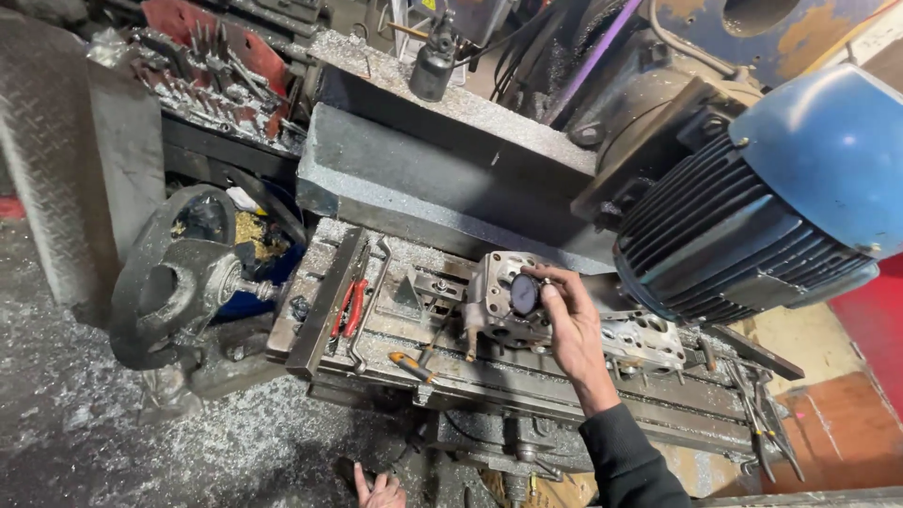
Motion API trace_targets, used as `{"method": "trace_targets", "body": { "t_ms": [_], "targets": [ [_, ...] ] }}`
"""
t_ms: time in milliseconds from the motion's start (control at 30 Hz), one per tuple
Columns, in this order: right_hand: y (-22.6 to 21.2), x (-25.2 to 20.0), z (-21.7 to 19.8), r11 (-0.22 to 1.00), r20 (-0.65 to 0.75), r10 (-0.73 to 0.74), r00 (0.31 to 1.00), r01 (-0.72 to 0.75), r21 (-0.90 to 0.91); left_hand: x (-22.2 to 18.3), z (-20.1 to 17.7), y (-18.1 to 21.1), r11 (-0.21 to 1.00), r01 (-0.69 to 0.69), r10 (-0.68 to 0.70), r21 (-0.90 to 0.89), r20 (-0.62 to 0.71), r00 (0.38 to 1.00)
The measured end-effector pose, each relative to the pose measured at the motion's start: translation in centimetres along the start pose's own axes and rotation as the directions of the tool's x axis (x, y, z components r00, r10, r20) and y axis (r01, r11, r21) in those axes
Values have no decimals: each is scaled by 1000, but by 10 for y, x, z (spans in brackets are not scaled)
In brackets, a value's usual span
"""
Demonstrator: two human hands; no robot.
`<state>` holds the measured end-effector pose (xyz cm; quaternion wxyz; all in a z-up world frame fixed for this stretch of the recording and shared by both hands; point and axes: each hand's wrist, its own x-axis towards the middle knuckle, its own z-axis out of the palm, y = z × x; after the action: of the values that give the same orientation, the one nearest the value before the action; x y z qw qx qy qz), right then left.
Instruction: The person retrieves tools from a drawer and carries them to a milling machine. They position a flat bar under the machine cutter on an engine cylinder head, tighten clamps with a wrench, fit a dial indicator gauge onto the head, and adjust the setup while the machine surfaces the head.
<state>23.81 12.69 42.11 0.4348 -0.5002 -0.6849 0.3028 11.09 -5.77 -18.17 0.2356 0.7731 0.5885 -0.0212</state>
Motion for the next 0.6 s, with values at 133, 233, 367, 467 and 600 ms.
{"method": "trace_targets", "body": {
  "t_ms": [133,233,367,467,600],
  "targets": [
    [4,-1,-3,995,-9,-67,998,68,78,8,-52,2,999,35,-33,-20,100,994],
    [1,-1,-2,996,-4,-66,998,66,67,1,-99,0,999,41,-35,-20,242,970],
    [3,0,-4,993,-8,-105,994,105,52,-15,-136,6,998,45,-32,-37,285,958],
    [6,-4,-7,996,-19,-79,997,80,30,14,28,40,984,-114,114,134,9,993],
    [5,5,5,997,-22,-63,998,64,49,68,67,26,884,-134,314,447,-358,879]
  ]
}}
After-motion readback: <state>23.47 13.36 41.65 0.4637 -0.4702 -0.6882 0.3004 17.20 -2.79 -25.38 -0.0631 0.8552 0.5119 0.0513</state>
